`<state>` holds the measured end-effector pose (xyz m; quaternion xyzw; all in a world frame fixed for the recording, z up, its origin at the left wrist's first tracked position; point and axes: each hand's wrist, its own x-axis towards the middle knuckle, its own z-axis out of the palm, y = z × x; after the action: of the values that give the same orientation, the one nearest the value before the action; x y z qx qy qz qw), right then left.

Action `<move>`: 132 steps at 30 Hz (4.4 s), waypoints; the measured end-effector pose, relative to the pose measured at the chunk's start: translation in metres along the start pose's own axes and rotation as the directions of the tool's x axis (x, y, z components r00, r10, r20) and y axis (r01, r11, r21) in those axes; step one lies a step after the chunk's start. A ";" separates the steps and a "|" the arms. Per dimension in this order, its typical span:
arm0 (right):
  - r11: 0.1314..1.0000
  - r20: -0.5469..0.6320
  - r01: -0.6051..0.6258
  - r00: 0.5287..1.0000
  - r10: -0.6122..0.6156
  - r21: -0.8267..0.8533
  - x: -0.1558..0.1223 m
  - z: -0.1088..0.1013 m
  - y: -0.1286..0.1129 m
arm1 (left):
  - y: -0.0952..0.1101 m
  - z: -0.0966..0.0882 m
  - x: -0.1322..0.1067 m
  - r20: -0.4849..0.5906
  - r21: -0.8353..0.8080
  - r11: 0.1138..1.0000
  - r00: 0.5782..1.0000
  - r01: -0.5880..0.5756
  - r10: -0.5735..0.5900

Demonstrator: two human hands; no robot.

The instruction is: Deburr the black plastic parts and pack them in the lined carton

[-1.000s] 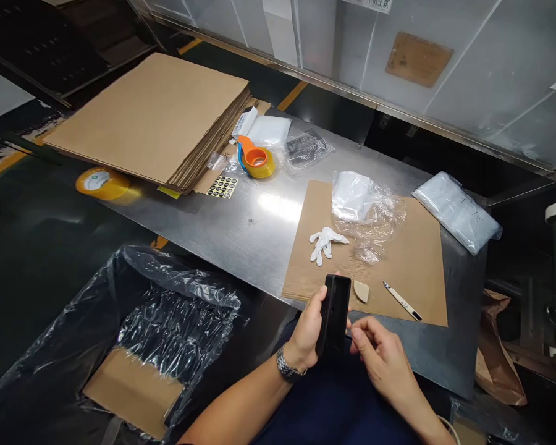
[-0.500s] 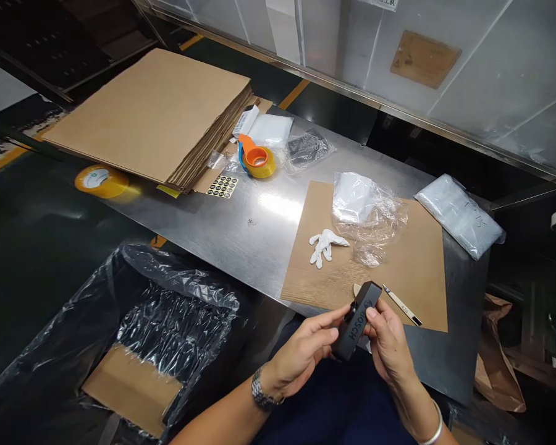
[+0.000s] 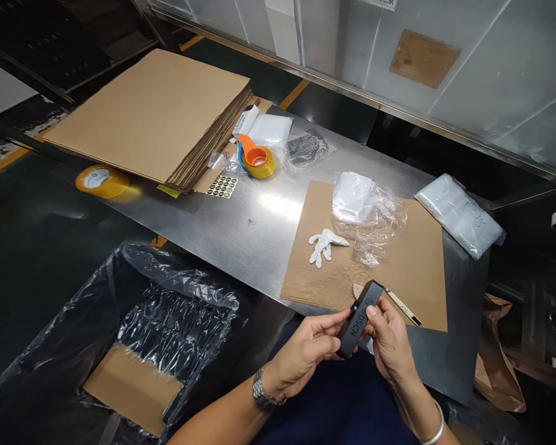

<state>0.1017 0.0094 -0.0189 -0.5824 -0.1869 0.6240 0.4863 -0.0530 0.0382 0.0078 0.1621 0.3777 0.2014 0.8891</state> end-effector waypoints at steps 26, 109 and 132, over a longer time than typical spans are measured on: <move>0.990 -0.022 0.084 0.996 -0.087 -0.114 -0.008 -0.002 0.008 | -0.010 0.005 -0.001 -0.073 -0.010 1.000 0.997 -0.010 0.009; 0.166 0.312 0.547 0.672 -0.671 -0.821 0.151 -0.006 0.025 | 0.021 -0.054 0.184 -0.162 -0.249 0.934 0.962 -0.257 0.221; 0.844 0.229 0.200 0.969 -0.095 -0.498 0.087 -0.066 0.015 | -0.038 -0.041 0.112 -0.320 0.292 0.931 0.894 -0.221 0.313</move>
<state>0.1687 0.0524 -0.0949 -0.6114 -0.4388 0.5652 0.3380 -0.0034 0.0646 -0.1037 0.2826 0.5305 0.3000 0.7407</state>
